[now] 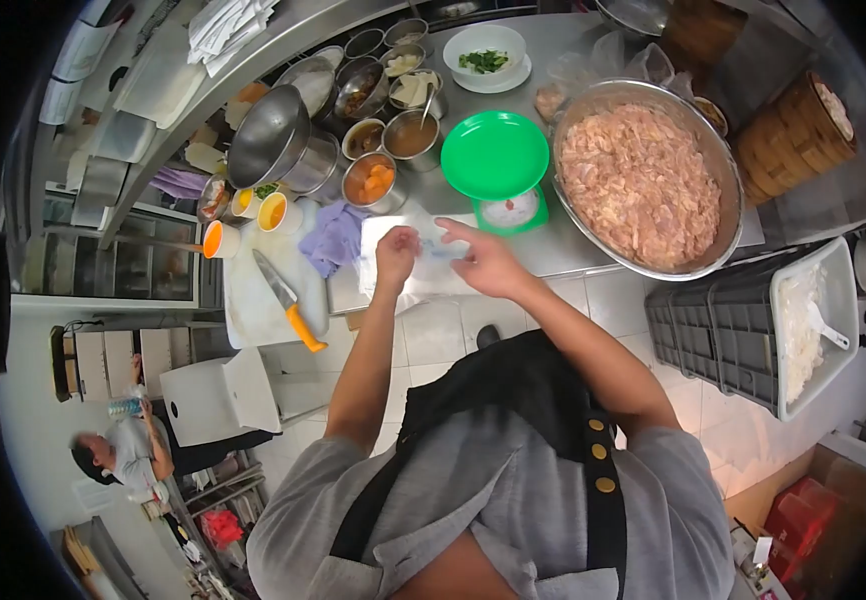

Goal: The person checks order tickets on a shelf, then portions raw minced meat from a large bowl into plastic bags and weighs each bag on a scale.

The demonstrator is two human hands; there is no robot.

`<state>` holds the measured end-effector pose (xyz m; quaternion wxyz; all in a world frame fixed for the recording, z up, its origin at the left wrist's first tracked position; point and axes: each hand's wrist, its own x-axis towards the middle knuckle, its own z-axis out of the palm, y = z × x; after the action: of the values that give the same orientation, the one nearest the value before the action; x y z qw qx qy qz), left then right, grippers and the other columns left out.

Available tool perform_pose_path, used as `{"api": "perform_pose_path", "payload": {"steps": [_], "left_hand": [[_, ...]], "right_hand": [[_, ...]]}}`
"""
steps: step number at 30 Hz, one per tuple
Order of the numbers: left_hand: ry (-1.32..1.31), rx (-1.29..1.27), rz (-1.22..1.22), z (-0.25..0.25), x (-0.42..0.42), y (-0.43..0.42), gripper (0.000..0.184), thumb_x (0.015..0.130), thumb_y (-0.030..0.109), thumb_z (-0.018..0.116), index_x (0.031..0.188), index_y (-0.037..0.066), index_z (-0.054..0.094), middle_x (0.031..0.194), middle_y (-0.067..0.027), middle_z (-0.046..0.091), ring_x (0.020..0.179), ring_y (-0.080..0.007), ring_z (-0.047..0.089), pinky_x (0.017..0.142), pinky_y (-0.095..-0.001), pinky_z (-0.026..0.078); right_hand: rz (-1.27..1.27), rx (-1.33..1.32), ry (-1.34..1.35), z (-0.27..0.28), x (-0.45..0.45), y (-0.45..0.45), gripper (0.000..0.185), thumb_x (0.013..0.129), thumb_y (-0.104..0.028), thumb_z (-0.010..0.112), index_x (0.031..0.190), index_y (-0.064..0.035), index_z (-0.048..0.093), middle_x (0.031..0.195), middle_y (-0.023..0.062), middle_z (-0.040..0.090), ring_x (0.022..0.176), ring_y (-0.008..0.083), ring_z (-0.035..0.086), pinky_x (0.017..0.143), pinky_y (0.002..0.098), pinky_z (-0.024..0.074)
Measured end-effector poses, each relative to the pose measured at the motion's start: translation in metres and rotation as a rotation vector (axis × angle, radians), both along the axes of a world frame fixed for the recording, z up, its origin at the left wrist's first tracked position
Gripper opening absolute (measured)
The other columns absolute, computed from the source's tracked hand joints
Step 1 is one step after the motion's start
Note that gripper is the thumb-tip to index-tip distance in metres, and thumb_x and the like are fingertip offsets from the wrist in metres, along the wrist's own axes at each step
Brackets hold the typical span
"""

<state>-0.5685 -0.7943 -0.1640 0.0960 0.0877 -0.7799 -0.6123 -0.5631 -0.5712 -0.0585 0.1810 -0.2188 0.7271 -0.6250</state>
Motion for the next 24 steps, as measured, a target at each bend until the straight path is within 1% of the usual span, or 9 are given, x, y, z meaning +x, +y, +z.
{"api": "perform_pose_path", "payload": {"steps": [3, 7, 8, 12, 13, 15, 19, 21, 24], "left_hand": [[-0.050, 0.116, 0.032, 0.005, 0.005, -0.004, 0.003, 0.083, -0.002, 0.057, 0.084, 0.000, 0.059, 0.071, -0.0044, 0.061, 0.061, -0.0096, 0.056, 0.056, -0.0226, 0.045], [-0.063, 0.277, 0.062, 0.029, 0.008, -0.054, 0.007, 0.080, -0.005, 0.057, 0.084, 0.001, 0.060, 0.073, -0.0041, 0.061, 0.066, -0.0094, 0.056, 0.059, -0.0229, 0.046], [-0.047, -0.332, 0.093, 0.031, 0.008, -0.075, 0.013, 0.075, -0.005, 0.058, 0.085, 0.003, 0.059, 0.073, -0.0052, 0.061, 0.064, -0.0124, 0.058, 0.059, -0.0258, 0.049], [0.137, 0.391, 0.169, 0.120, 0.023, -0.140, 0.025, 0.067, -0.011, 0.054, 0.087, 0.005, 0.057, 0.071, -0.0059, 0.059, 0.062, -0.0161, 0.057, 0.056, -0.0265, 0.048], [0.137, 0.387, 0.176, 0.112, 0.021, -0.169, 0.025, 0.067, -0.011, 0.054, 0.087, 0.005, 0.057, 0.071, -0.0059, 0.059, 0.062, -0.0161, 0.057, 0.056, -0.0265, 0.048], [-0.216, -0.348, 0.298, 0.095, 0.024, -0.210, 0.026, 0.067, -0.010, 0.054, 0.089, 0.003, 0.057, 0.070, -0.0066, 0.059, 0.060, -0.0175, 0.057, 0.055, -0.0274, 0.048], [-0.109, -0.042, 0.461, 0.145, 0.051, -0.216, 0.011, 0.071, -0.001, 0.057, 0.081, 0.003, 0.056, 0.069, -0.0065, 0.061, 0.060, -0.0157, 0.058, 0.055, -0.0261, 0.047], [-0.019, -0.900, 0.589, 0.161, 0.054, -0.209, 0.024, 0.073, -0.002, 0.053, 0.095, 0.000, 0.061, 0.073, -0.0068, 0.062, 0.059, -0.0148, 0.057, 0.056, -0.0265, 0.048], [0.257, -0.500, 0.514, 0.192, 0.059, -0.125, 0.012, 0.076, -0.007, 0.055, 0.085, 0.002, 0.057, 0.071, -0.0006, 0.056, 0.064, -0.0051, 0.051, 0.058, -0.0188, 0.042]], "right_hand": [[-0.047, 0.123, 0.204, -0.020, -0.009, -0.036, 0.064, 0.074, 0.003, 0.059, 0.134, -0.0120, 0.042, 0.115, 0.0113, 0.056, 0.065, 0.0143, 0.057, 0.063, 0.0285, 0.0496], [-0.026, 0.052, 0.095, -0.016, 0.006, -0.036, 0.058, 0.074, -0.003, 0.060, 0.130, -0.0103, 0.046, 0.105, 0.0144, 0.059, 0.064, 0.0196, 0.057, 0.063, 0.0313, 0.0489], [-0.029, 0.078, 0.066, -0.011, 0.010, -0.032, 0.056, 0.075, -0.004, 0.062, 0.129, -0.0102, 0.047, 0.103, 0.0134, 0.060, 0.064, 0.0179, 0.057, 0.063, 0.0305, 0.0490], [-0.046, -0.121, -0.006, -0.005, 0.015, -0.021, 0.052, 0.077, -0.003, 0.062, 0.127, -0.0086, 0.049, 0.098, 0.0088, 0.062, 0.065, 0.0119, 0.055, 0.061, 0.0261, 0.0479], [-0.039, -0.125, -0.009, 0.003, 0.014, -0.018, 0.052, 0.077, -0.003, 0.062, 0.127, -0.0086, 0.049, 0.098, 0.0088, 0.062, 0.065, 0.0119, 0.055, 0.061, 0.0261, 0.0479], [-0.073, -0.114, -0.135, 0.014, 0.012, -0.014, 0.049, 0.079, -0.002, 0.061, 0.126, -0.0066, 0.048, 0.096, 0.0075, 0.063, 0.065, 0.0105, 0.054, 0.061, 0.0252, 0.0471], [-0.043, -0.179, -0.274, 0.039, 0.014, -0.008, 0.050, 0.080, 0.002, 0.057, 0.128, -0.0089, 0.046, 0.099, 0.0070, 0.061, 0.069, 0.0097, 0.057, 0.049, 0.0224, 0.0474], [-0.010, -0.207, -0.249, 0.043, 0.007, -0.019, 0.050, 0.080, 0.002, 0.055, 0.128, -0.0090, 0.045, 0.101, 0.0066, 0.060, 0.072, 0.0098, 0.059, 0.044, 0.0209, 0.0466], [0.051, -0.268, -0.261, 0.074, 0.012, -0.040, 0.051, 0.080, -0.002, 0.061, 0.128, -0.0056, 0.044, 0.102, 0.0082, 0.059, 0.073, 0.0111, 0.058, 0.052, 0.0228, 0.0482]]}}
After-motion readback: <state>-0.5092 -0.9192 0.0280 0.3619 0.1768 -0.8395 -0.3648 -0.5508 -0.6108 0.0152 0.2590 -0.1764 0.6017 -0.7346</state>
